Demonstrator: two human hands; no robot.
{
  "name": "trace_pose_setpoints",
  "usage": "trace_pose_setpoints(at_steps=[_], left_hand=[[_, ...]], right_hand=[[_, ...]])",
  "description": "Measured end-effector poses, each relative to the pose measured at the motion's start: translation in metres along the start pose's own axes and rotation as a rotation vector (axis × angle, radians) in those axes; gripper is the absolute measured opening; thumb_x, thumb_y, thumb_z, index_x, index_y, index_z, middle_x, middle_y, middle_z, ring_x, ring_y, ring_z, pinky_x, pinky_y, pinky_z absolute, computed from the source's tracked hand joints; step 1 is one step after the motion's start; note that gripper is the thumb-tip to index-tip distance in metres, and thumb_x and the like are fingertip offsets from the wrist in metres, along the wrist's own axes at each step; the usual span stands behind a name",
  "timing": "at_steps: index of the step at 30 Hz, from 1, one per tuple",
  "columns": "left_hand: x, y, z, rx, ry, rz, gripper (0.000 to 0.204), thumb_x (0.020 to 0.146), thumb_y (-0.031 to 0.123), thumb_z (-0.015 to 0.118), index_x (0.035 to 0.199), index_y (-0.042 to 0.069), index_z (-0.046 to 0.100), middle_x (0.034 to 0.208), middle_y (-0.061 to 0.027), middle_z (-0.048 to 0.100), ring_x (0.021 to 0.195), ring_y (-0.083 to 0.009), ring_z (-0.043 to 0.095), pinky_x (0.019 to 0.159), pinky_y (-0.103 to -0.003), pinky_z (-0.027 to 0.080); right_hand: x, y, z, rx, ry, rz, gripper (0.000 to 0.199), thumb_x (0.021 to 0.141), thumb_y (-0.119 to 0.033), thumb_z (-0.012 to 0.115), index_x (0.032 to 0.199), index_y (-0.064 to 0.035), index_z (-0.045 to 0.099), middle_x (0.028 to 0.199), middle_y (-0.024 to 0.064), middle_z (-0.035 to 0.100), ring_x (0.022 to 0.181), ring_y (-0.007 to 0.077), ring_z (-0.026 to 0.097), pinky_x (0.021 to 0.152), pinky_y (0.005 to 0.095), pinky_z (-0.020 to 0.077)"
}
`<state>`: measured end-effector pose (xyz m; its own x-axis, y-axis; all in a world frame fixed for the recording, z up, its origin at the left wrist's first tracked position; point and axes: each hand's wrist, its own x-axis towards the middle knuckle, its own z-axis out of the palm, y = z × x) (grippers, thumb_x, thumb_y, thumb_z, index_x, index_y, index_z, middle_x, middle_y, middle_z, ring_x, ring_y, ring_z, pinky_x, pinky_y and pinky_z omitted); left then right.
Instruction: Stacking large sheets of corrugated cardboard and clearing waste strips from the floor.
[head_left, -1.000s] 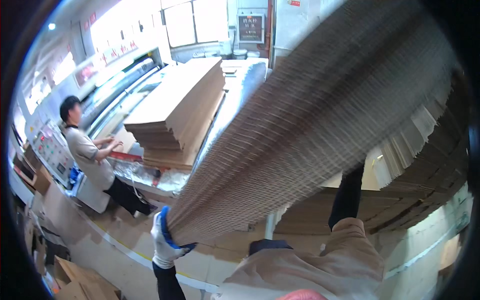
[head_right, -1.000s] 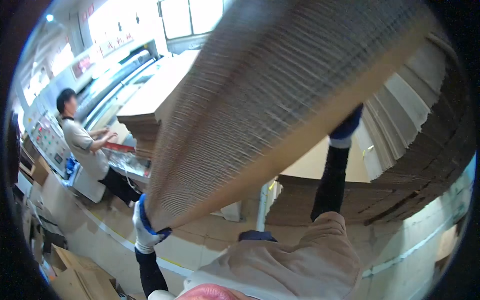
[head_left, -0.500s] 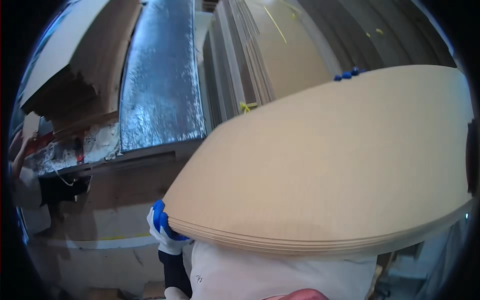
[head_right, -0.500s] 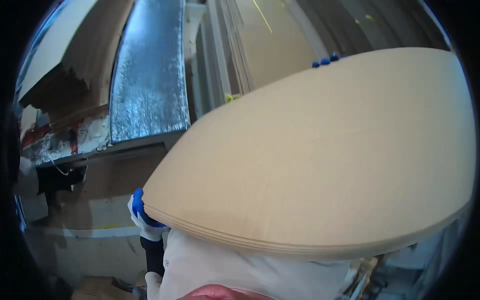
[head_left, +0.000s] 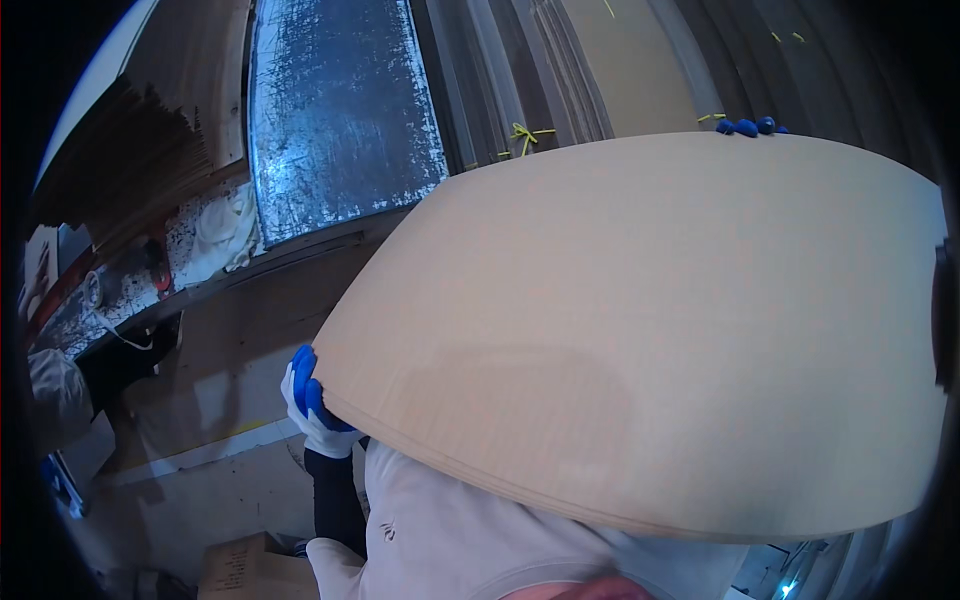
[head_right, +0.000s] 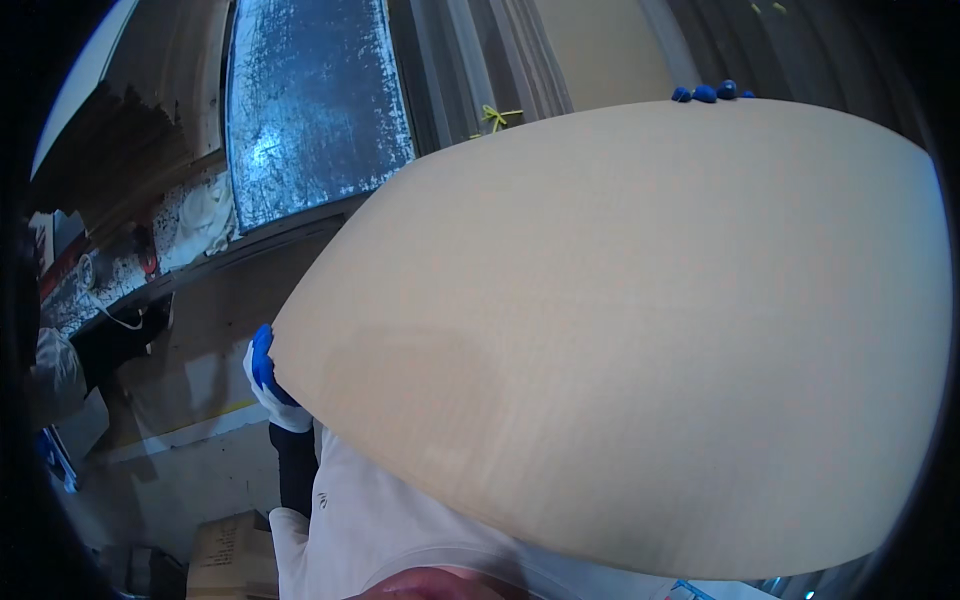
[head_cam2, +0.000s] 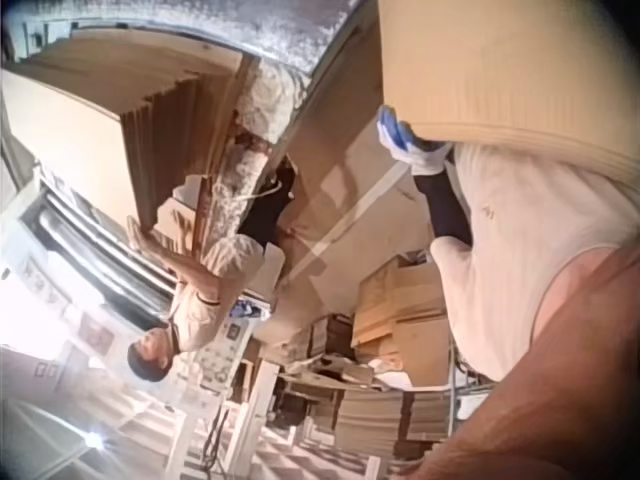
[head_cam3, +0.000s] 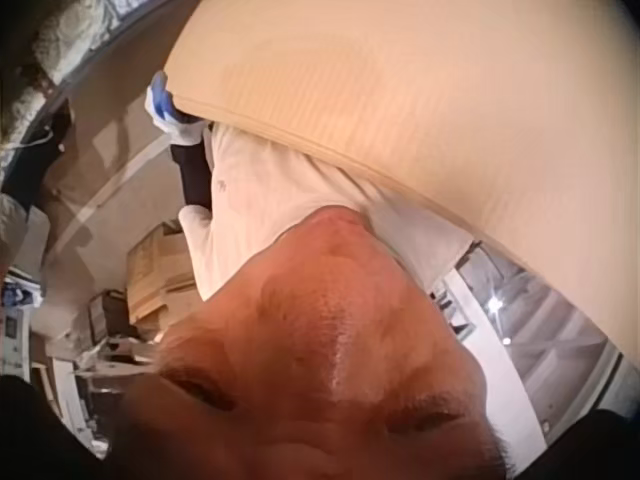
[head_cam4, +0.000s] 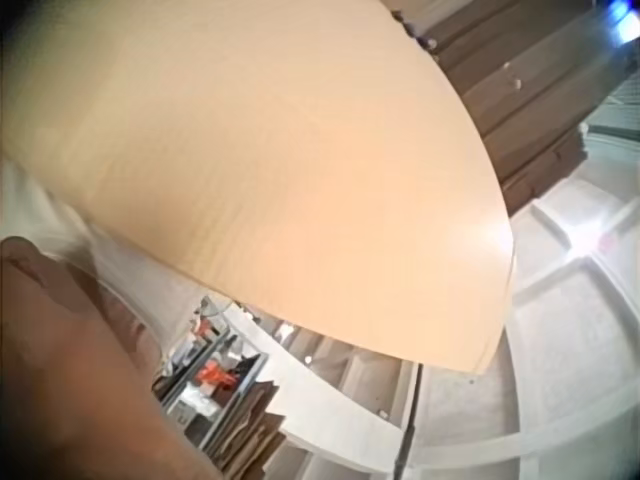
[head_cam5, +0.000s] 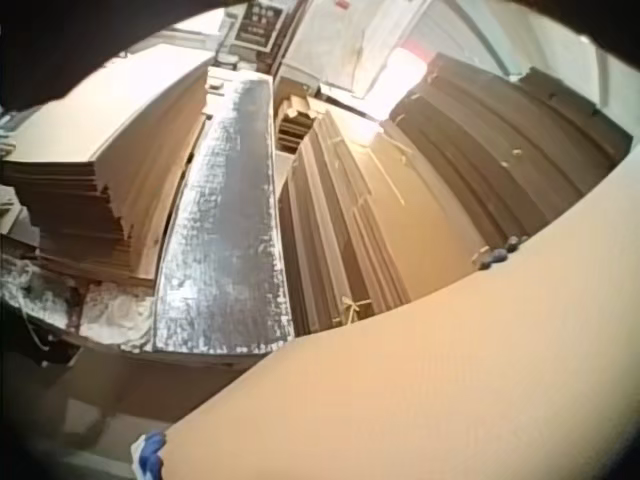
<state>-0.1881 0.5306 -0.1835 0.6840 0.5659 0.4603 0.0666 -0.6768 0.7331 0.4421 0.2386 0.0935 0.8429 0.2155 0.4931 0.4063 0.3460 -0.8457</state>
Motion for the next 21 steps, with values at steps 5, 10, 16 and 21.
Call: trace_pose_setpoints(at_steps=[5, 10, 16, 21], left_hand=[[-0.003, -0.006, 0.001, -0.044, 0.054, -0.01, 0.092, 0.065, 0.041, 0.086, 0.138, 0.011, 0.04, 0.129, -0.0215, 0.056, 0.114, -0.0444, 0.057, 0.096, -0.055, 0.046], [0.029, -0.003, 0.0, -0.038, 0.072, 0.022, 0.09, 0.061, 0.039, 0.087, 0.134, 0.007, 0.045, 0.128, -0.0226, 0.057, 0.114, -0.0451, 0.057, 0.096, -0.052, 0.048], [0.162, -0.021, 0.027, -0.216, -0.025, 0.198, 0.095, 0.055, 0.038, 0.089, 0.13, -0.003, 0.049, 0.121, -0.0241, 0.057, 0.107, -0.0425, 0.061, 0.092, -0.045, 0.051], [0.264, -0.008, 0.08, -0.455, -0.106, 0.264, 0.101, 0.059, 0.053, 0.086, 0.133, -0.005, 0.049, 0.119, -0.0219, 0.061, 0.111, -0.0365, 0.062, 0.095, -0.044, 0.049]], right_hand=[[-0.016, 0.005, 0.001, 0.004, 0.031, -0.007, 0.052, 0.104, -0.043, 0.04, 0.143, -0.0093, 0.042, 0.142, 0.0077, 0.049, 0.129, 0.0245, 0.048, 0.111, 0.0406, 0.0362], [-0.023, 0.01, 0.007, 0.05, 0.062, -0.064, 0.051, 0.105, -0.042, 0.04, 0.143, -0.0088, 0.042, 0.142, 0.0074, 0.049, 0.129, 0.0235, 0.048, 0.11, 0.0391, 0.0364], [-0.037, -0.031, -0.005, 0.071, 0.144, -0.266, 0.051, 0.105, -0.041, 0.041, 0.143, -0.0082, 0.042, 0.141, 0.007, 0.05, 0.128, 0.0223, 0.048, 0.11, 0.0374, 0.0367], [-0.044, -0.122, 0.016, -0.013, 0.142, -0.489, 0.052, 0.104, -0.043, 0.042, 0.143, -0.0082, 0.043, 0.14, 0.0062, 0.05, 0.128, 0.0219, 0.048, 0.109, 0.0362, 0.0366]])
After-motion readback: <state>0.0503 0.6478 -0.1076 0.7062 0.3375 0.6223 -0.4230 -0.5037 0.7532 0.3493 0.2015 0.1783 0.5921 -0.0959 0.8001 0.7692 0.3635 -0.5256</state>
